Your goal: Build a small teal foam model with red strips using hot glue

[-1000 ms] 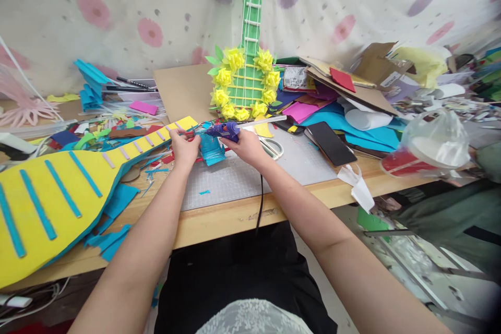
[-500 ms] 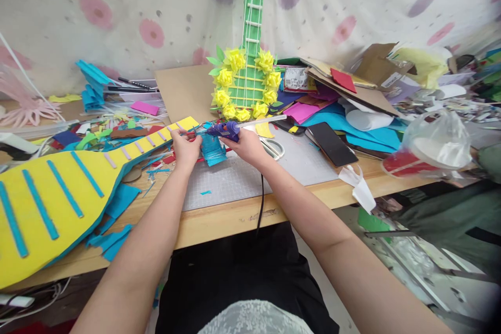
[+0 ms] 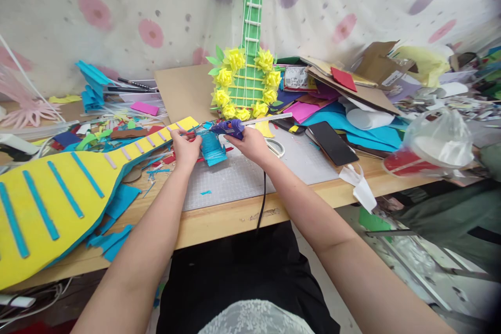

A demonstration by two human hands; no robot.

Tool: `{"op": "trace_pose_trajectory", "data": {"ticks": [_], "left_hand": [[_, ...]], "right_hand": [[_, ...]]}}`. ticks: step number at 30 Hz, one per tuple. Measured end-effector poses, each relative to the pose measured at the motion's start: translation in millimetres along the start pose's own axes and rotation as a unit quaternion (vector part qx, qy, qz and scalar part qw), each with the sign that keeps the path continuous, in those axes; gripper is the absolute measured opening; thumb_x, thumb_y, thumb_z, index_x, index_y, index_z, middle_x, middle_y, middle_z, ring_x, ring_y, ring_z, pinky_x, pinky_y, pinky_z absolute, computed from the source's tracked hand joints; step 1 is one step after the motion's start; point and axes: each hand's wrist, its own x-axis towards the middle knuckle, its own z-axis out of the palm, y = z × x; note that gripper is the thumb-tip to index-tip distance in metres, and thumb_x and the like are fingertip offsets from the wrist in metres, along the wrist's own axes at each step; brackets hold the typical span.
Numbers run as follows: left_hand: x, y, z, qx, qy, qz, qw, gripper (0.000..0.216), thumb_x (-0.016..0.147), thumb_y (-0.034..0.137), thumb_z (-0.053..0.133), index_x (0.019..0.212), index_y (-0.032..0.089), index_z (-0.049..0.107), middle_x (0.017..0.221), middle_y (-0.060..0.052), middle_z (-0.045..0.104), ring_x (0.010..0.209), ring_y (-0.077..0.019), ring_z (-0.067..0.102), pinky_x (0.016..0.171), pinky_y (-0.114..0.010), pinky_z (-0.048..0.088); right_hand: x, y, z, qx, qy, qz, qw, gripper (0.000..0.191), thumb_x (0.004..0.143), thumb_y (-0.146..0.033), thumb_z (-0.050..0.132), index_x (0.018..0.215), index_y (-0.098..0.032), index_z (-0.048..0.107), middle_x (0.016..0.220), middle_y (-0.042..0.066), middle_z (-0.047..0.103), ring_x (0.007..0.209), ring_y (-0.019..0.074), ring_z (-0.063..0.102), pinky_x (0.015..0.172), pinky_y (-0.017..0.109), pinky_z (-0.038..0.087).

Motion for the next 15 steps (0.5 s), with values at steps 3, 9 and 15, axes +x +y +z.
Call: {"op": "trace_pose_trajectory", "data": {"ticks": [3, 9, 15], "left_hand": [[0.0, -0.1, 0.0, 0.004, 0.005, 0.002, 1.000, 0.042, 0.061, 0.002, 0.057, 0.086, 0.023, 0.030, 0.063, 0.010, 0.051, 0.044, -0.0057, 0.050, 0.047, -0.019, 0.043], [-0.2, 0.5, 0.5, -0.006, 0.000, 0.003, 1.000, 0.043, 0.060, 0.002, 0.057, 0.086, 0.023, 0.030, 0.062, 0.011, 0.052, 0.042, -0.0047, 0.050, 0.046, -0.018, 0.042], [-0.5, 0.8, -0.1, -0.008, 0.004, 0.005, 1.000, 0.043, 0.059, 0.002, 0.057, 0.085, 0.023, 0.030, 0.060, 0.012, 0.051, 0.041, -0.0049, 0.049, 0.046, -0.018, 0.041]], "right_hand": [[0.4, 0.8, -1.0, 0.001, 0.003, 0.003, 1.000, 0.038, 0.081, -0.049, 0.054, 0.096, -0.017, 0.067, 0.085, 0.009, 0.069, 0.078, 0.0197, 0.062, 0.066, 0.027, 0.040], [-0.6, -5.6, 1.5, -0.003, -0.011, -0.012, 1.000, 0.038, 0.081, -0.048, 0.055, 0.100, -0.016, 0.066, 0.088, 0.009, 0.069, 0.080, 0.0208, 0.063, 0.066, 0.027, 0.040], [-0.8, -8.9, 1.3, -0.008, -0.022, -0.019, 1.000, 0.039, 0.081, -0.049, 0.055, 0.102, -0.017, 0.066, 0.091, 0.009, 0.069, 0.083, 0.0219, 0.063, 0.068, 0.028, 0.041]]}}
